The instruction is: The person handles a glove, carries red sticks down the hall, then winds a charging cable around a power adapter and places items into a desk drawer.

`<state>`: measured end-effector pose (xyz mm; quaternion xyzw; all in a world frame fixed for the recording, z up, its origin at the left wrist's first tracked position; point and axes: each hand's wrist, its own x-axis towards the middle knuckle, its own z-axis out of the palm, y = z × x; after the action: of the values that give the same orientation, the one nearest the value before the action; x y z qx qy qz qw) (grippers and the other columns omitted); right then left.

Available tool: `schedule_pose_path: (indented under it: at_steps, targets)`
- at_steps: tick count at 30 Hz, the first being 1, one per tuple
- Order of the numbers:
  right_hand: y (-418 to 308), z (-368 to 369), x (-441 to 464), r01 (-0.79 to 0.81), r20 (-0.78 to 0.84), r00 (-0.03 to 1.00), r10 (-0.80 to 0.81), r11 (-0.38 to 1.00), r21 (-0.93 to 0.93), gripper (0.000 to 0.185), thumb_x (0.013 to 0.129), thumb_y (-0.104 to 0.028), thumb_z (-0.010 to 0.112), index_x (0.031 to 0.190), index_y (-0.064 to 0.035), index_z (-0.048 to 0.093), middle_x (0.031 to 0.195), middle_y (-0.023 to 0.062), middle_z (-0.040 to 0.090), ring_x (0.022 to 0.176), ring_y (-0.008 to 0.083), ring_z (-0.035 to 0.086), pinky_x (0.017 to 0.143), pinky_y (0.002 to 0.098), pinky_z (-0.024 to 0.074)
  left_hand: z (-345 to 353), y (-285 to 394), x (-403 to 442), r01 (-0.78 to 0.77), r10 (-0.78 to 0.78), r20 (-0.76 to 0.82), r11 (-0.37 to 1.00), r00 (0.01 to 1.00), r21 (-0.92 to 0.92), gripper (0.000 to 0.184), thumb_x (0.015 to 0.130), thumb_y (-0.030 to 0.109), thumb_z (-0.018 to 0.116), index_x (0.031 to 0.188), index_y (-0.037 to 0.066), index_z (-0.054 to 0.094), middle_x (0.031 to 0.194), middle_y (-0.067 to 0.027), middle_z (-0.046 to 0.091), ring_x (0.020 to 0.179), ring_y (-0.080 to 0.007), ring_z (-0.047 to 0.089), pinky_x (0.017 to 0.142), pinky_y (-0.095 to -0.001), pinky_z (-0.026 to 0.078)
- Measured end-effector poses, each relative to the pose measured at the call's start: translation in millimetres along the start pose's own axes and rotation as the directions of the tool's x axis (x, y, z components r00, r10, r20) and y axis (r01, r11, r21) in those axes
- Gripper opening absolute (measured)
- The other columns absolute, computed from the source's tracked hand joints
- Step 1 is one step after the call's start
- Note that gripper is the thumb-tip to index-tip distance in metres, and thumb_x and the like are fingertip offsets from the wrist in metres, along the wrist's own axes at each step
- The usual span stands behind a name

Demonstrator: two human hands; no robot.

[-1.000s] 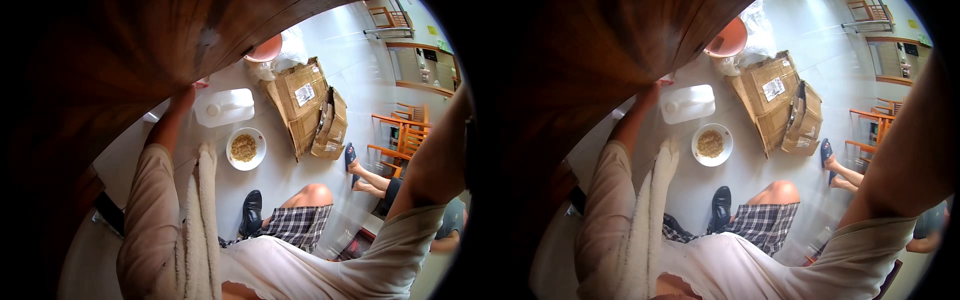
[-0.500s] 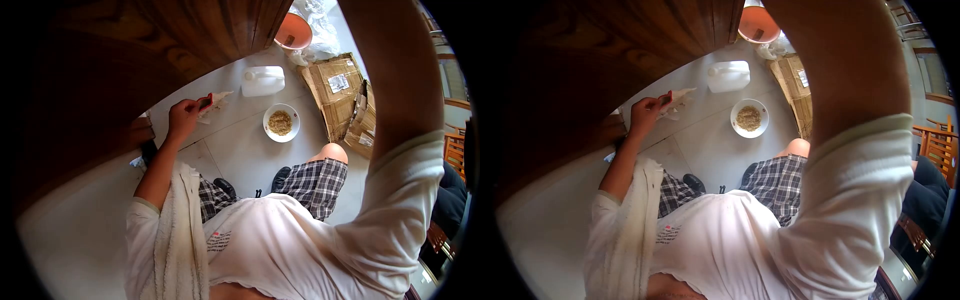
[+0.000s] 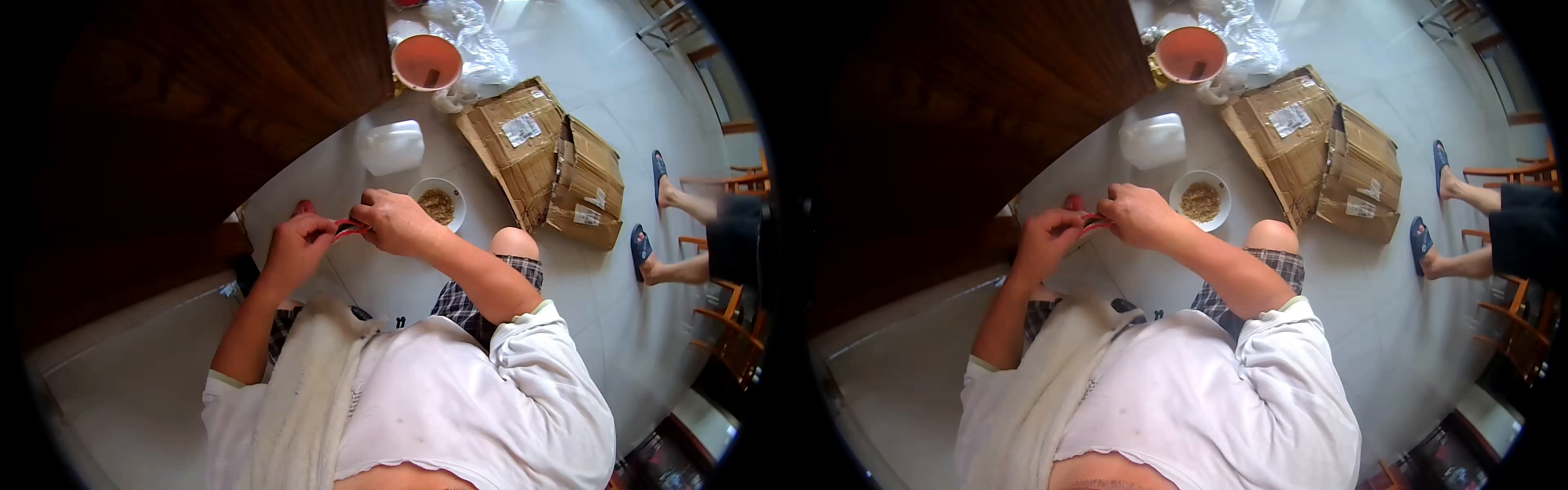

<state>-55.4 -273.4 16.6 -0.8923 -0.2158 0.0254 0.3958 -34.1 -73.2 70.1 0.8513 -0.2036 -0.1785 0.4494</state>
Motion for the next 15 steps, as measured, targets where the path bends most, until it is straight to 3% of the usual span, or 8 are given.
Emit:
schedule_pose_path:
  at_steps: [2, 4, 6, 8, 10, 11, 13, 15]
  targets:
    - [7.0, 0.2, -6.6, -0.062, -0.019, 0.998, 0.062, 0.998, 0.024, 0.022, 0.069, -0.018, 0.066, 0.087, -0.0089, 0.057, 0.083, 0.0108, 0.052, 0.079, 0.0297, 0.054, 0.066, 0.0388, 0.0457, -5.7, 24.5, -5.4, -0.034, 0.036, 0.071, 0.999, 0.997, -0.021, 0.014, 0.069, -0.002, 0.060, 0.084, -0.001, 0.061, 0.088, -0.0088, 0.060, 0.078, -0.0164, 0.058, 0.066, -0.0257, 0.046]
    - [15.0, -10.3, -16.1, -0.161, -0.059, 0.984, 0.168, 0.981, 0.105, 0.015, 0.070, -0.017, 0.064, 0.079, -0.0073, 0.056, 0.078, 0.0101, 0.052, 0.078, 0.0291, 0.054, 0.065, 0.0387, 0.0450, -39.5, 63.3, -24.5, -0.052, 0.056, 0.321, 0.998, 0.946, -0.022, 0.016, 0.070, 0.003, 0.063, 0.086, 0.001, 0.062, 0.094, -0.0082, 0.057, 0.084, -0.0160, 0.056, 0.072, -0.0279, 0.045]
    - [40.4, -10.3, -28.6, -0.167, -0.044, 0.984, 0.171, 0.983, 0.082, 0.015, 0.070, -0.016, 0.062, 0.080, -0.0070, 0.056, 0.079, 0.0107, 0.053, 0.076, 0.0303, 0.054, 0.064, 0.0398, 0.0444, -78.5, 105.5, -45.7, -0.052, 0.193, 0.643, 0.971, 0.741, -0.232, 0.022, 0.070, 0.010, 0.067, 0.091, 0.003, 0.064, 0.097, -0.0083, 0.055, 0.085, -0.0183, 0.053, 0.074, -0.0296, 0.045]
    - [59.5, -3.5, -35.7, -0.178, -0.008, 0.984, 0.178, 0.984, 0.029, 0.015, 0.070, -0.017, 0.062, 0.081, -0.0069, 0.057, 0.078, 0.0112, 0.055, 0.075, 0.0312, 0.055, 0.064, 0.0405, 0.0444, -94.1, 138.5, -66.4, -0.181, 0.414, 0.721, 0.907, 0.556, -0.381, 0.028, 0.071, 0.013, 0.068, 0.097, 0.004, 0.064, 0.098, -0.0100, 0.053, 0.084, -0.0214, 0.052, 0.071, -0.0302, 0.044]
    - [65.9, -2.8, -31.0, -0.275, 0.143, 0.952, 0.270, 0.961, 0.016, 0.016, 0.069, -0.018, 0.063, 0.080, -0.0066, 0.059, 0.077, 0.0126, 0.058, 0.074, 0.0316, 0.056, 0.064, 0.0406, 0.0446, -92.8, 175.6, -81.4, -0.216, 0.374, 0.808, 0.927, 0.455, -0.308, 0.029, 0.073, 0.015, 0.067, 0.099, 0.004, 0.064, 0.097, -0.0113, 0.052, 0.084, -0.0226, 0.050, 0.070, -0.0304, 0.043]
    - [66.6, -2.3, -28.2, -0.321, 0.221, 0.924, 0.313, 0.947, 0.002, 0.017, 0.069, -0.019, 0.063, 0.080, -0.0065, 0.060, 0.076, 0.0132, 0.059, 0.074, 0.0318, 0.056, 0.064, 0.0407, 0.0446, -91.0, 181.3, -89.8, -0.208, 0.364, 0.811, 0.931, 0.459, -0.300, 0.028, 0.073, 0.015, 0.067, 0.099, 0.005, 0.064, 0.096, -0.0112, 0.053, 0.082, -0.0219, 0.051, 0.069, -0.0308, 0.043]
    - [67.9, 4.0, -22.4, -0.299, 0.216, 0.934, 0.286, 0.954, 0.031, 0.018, 0.070, -0.021, 0.062, 0.080, -0.0065, 0.061, 0.073, 0.0141, 0.060, 0.073, 0.0319, 0.057, 0.064, 0.0405, 0.0450, -86.3, 192.9, -105.8, -0.195, 0.342, 0.817, 0.939, 0.465, -0.282, 0.027, 0.074, 0.017, 0.066, 0.099, 0.006, 0.065, 0.093, -0.0110, 0.054, 0.079, -0.0207, 0.051, 0.069, -0.0316, 0.043]
    - [69.8, 7.1, -17.0, -0.274, 0.221, 0.941, 0.257, 0.961, 0.046, 0.019, 0.071, -0.024, 0.061, 0.079, -0.0066, 0.061, 0.072, 0.0144, 0.060, 0.073, 0.0319, 0.058, 0.065, 0.0406, 0.0453, -93.9, 221.1, -117.1, -0.293, 0.361, 0.769, 0.927, 0.528, -0.234, 0.020, 0.081, 0.018, 0.058, 0.092, 0.003, 0.065, 0.085, -0.0103, 0.054, 0.071, -0.0208, 0.051, 0.063, -0.0317, 0.041]
